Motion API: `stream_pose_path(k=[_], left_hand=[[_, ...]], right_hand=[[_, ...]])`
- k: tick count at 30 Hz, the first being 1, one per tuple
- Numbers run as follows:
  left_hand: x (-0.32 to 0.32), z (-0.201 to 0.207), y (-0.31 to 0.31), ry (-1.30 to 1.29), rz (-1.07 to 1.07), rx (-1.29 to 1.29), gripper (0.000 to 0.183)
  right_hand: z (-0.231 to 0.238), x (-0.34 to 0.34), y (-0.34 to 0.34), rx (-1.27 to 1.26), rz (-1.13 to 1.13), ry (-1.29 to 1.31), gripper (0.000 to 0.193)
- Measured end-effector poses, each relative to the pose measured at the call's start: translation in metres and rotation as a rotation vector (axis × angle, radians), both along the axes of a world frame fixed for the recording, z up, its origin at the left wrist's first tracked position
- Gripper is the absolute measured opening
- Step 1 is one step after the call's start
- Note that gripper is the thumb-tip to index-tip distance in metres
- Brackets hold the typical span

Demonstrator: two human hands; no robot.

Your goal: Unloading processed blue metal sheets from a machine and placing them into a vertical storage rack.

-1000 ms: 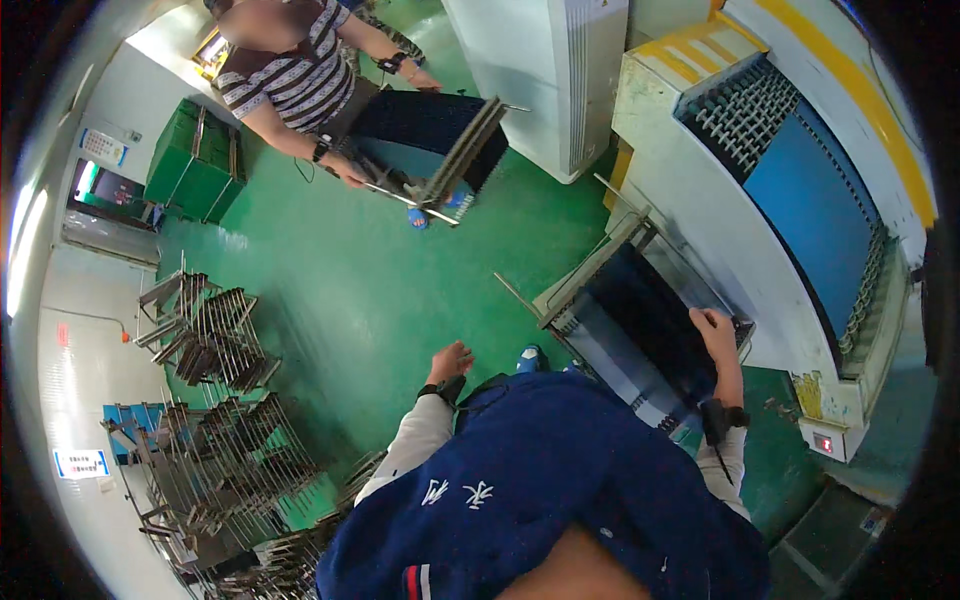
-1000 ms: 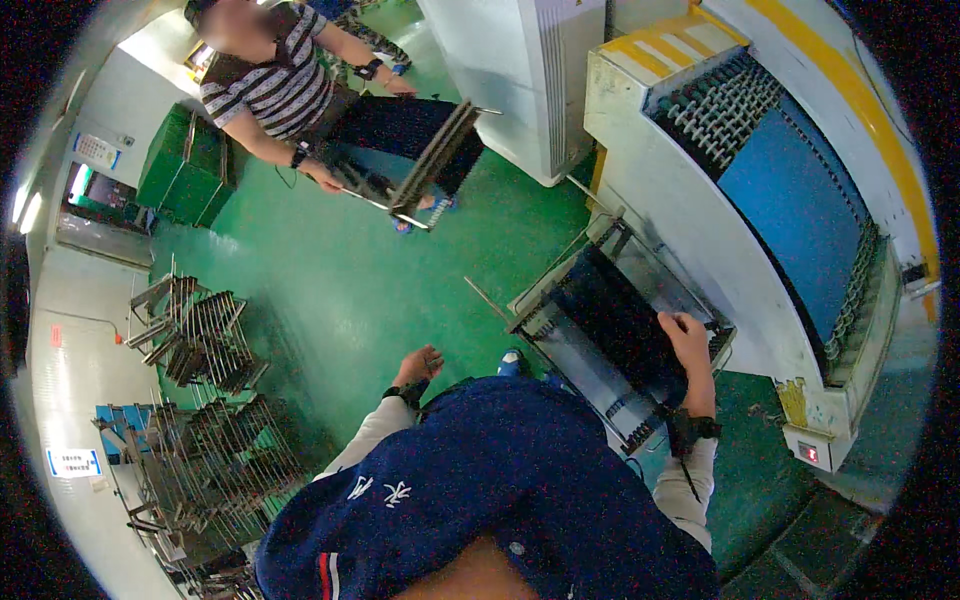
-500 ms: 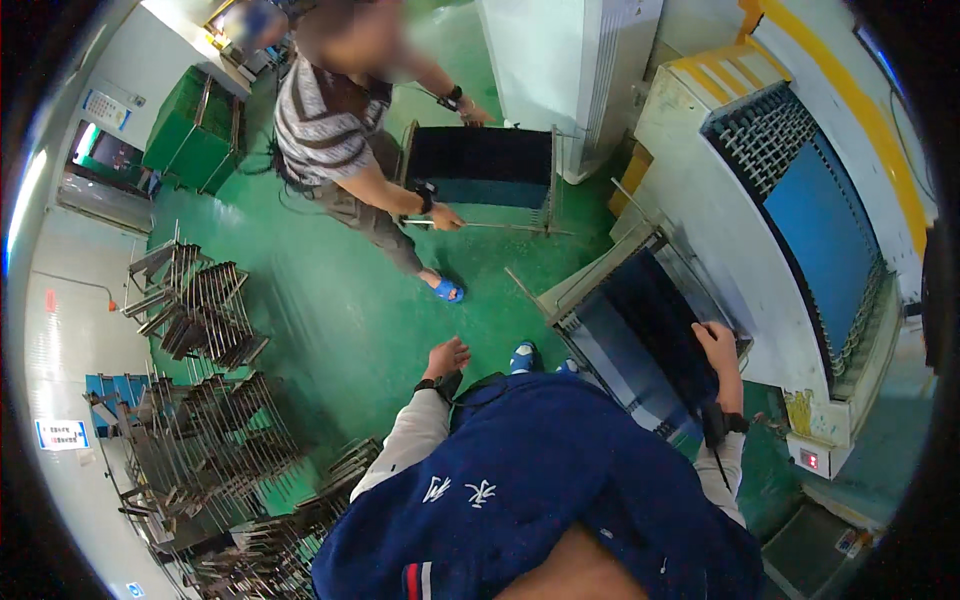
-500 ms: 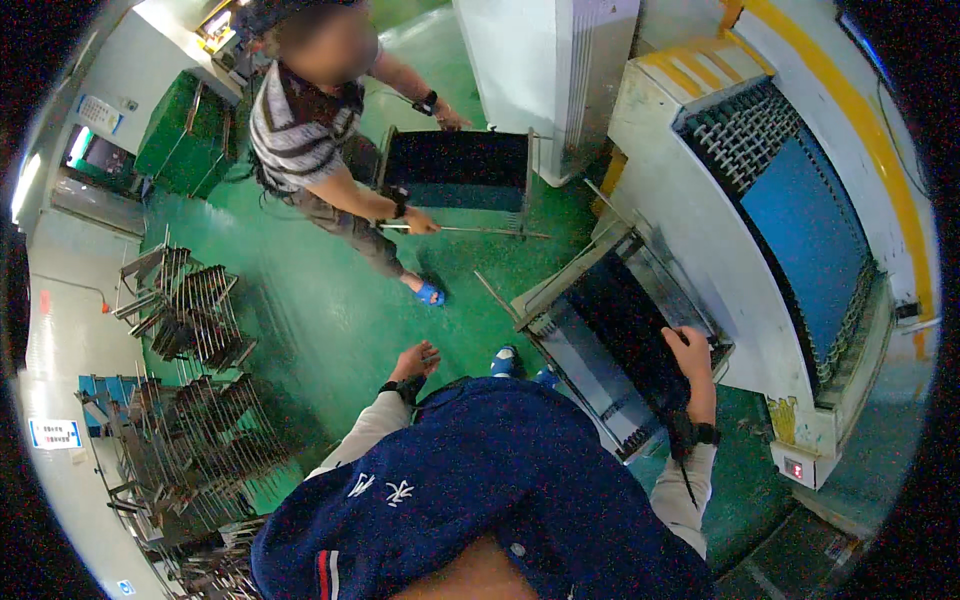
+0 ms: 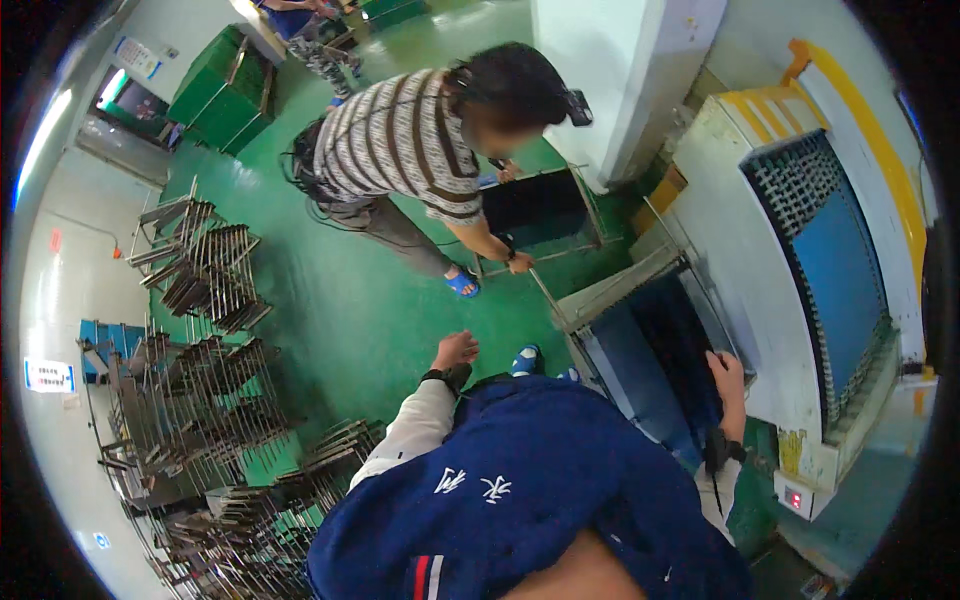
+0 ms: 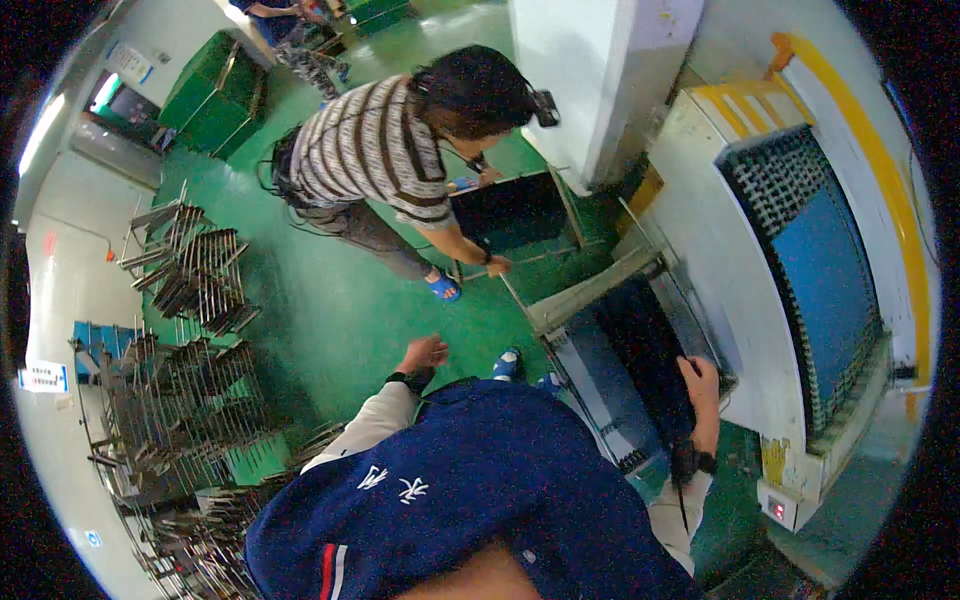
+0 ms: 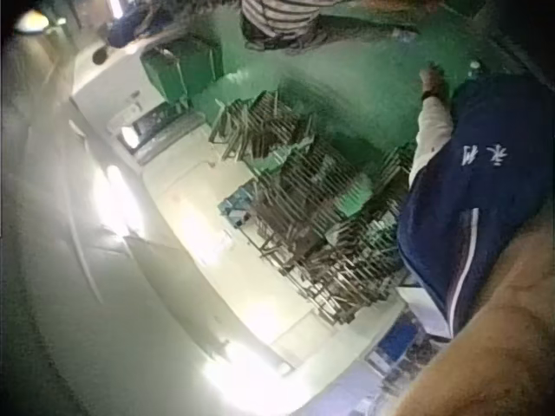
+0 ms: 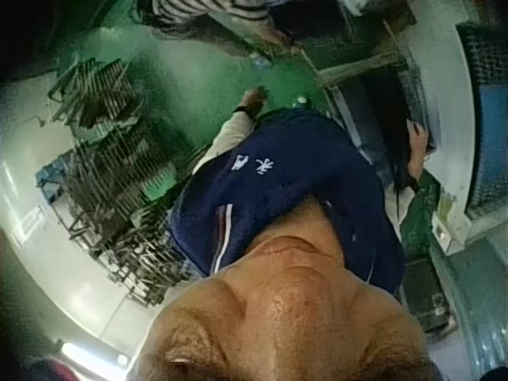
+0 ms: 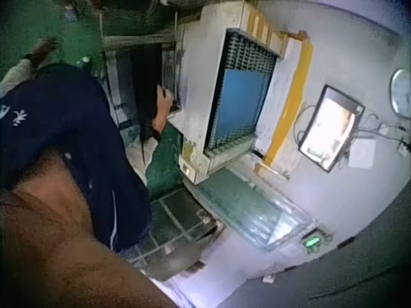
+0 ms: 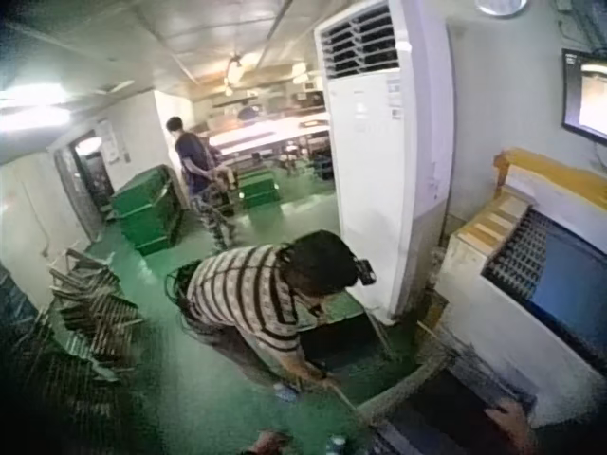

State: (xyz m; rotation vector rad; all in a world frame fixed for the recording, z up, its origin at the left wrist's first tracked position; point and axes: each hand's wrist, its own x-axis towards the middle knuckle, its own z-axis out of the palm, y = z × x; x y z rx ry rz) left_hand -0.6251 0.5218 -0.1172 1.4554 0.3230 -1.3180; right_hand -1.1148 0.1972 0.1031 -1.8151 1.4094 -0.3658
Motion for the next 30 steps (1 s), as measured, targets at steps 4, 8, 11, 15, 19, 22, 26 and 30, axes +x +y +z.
stream_pose_path(k=[4, 8, 11, 15, 19, 22, 26, 30], left_hand=[[0.002, 0.005, 0.001, 0.060, 0.039, -0.067, 0.015], [0.006, 0.000, -0.001, 0.104, -0.004, -0.106, 0.025], [0.003, -0.025, 0.000, 0.010, 0.055, -0.075, 0.015], [0.009, -0.045, 0.009, -0.468, -0.327, -0.144, 0.017], [0.000, -0.014, -0.002, -0.320, -0.162, -0.026, 0.022], [-0.010, 0.024, -0.013, -0.093, 0.079, 0.097, 0.025], [-0.011, 0.047, -0.011, -0.075, 0.045, 0.106, 0.036], [-0.001, 0.037, 0.000, -0.015, 0.011, 0.050, 0.036]], right_hand=[[0.002, 0.003, 0.000, -0.108, 0.047, 0.044, 0.031], [-0.003, -0.001, -0.002, -0.098, 0.042, 0.000, 0.028], [-0.016, -0.008, -0.008, -0.087, 0.056, 0.040, 0.025], [-0.031, -0.020, -0.015, -0.138, 0.160, 0.074, 0.020], [-0.034, -0.021, -0.019, -0.127, 0.132, 0.194, 0.026], [-0.026, -0.016, -0.022, 0.074, 0.091, 0.232, 0.026], [-0.017, -0.006, -0.020, 0.135, 0.040, 0.301, 0.028], [-0.015, -0.006, -0.016, 0.081, 0.026, 0.277, 0.029]])
